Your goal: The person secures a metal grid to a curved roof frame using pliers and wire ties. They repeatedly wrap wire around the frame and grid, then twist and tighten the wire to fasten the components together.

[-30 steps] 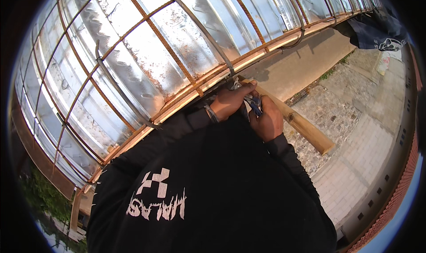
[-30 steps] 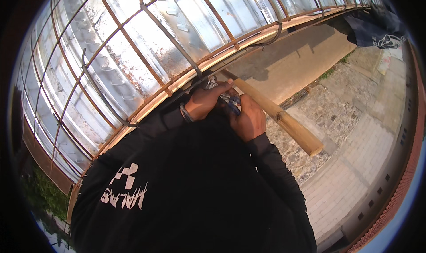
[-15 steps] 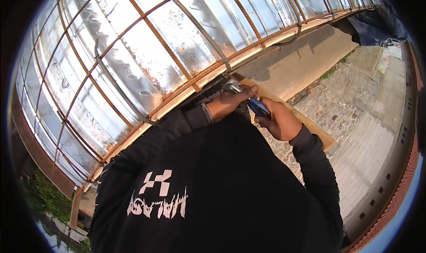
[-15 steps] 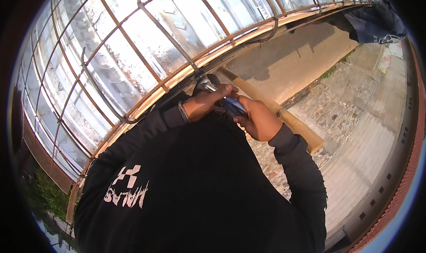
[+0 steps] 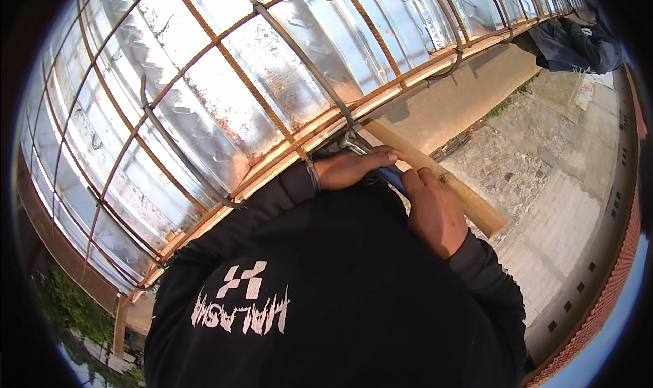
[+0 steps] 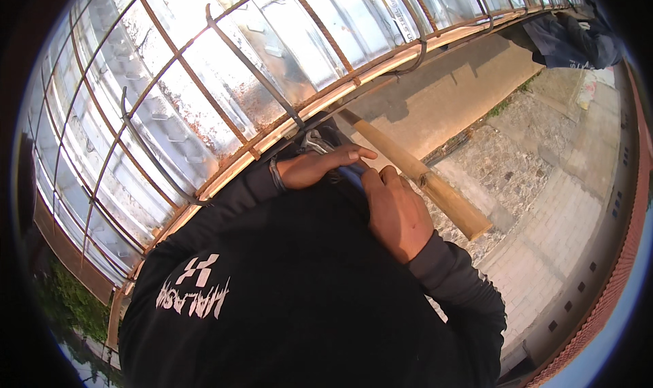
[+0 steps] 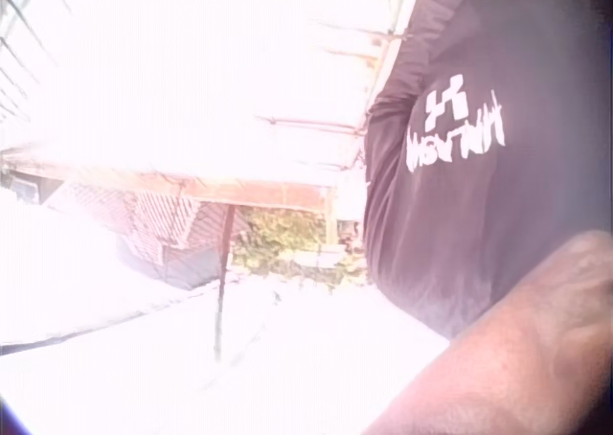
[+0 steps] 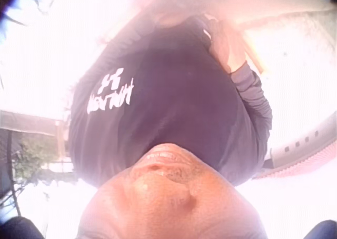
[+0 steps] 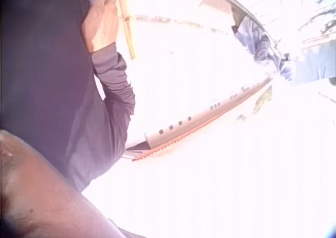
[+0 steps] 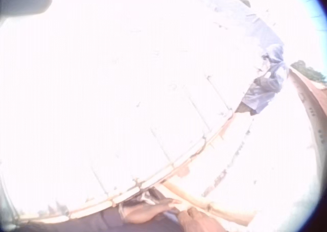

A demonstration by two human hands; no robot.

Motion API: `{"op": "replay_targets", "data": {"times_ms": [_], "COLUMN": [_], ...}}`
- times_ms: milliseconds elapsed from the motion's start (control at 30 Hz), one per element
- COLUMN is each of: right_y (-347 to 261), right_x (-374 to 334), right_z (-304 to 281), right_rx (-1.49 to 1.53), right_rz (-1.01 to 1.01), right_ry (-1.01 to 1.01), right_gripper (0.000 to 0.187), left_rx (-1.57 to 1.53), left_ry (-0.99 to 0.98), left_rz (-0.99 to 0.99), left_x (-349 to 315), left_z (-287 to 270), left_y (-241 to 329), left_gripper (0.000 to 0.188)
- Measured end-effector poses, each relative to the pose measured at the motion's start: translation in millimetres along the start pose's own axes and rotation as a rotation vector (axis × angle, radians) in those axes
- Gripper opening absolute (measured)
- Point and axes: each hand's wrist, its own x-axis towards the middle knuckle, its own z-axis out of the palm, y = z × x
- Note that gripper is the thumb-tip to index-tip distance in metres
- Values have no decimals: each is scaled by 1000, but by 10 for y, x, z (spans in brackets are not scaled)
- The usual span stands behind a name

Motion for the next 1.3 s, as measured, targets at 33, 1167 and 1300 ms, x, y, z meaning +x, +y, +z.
{"op": "replay_targets", "data": {"times_ms": [33,1167,1300], "right_y": [-19,443,596], "right_x": [-20,367,369], "right_z": [1,1141,726], "right_rx": [-11,60,485], "right_rz": [24,82,50], "right_ry": [-27,646,-128], "right_gripper": [16,33,29], "left_rx": [12,-39,74], "left_ry": [10,450,373], "left_rz": [12,-118,23], "left_x": [-15,181,122], "left_z": [3,61,-13], "left_y": [37,-305,-502], "left_gripper": [50,45,50]}}
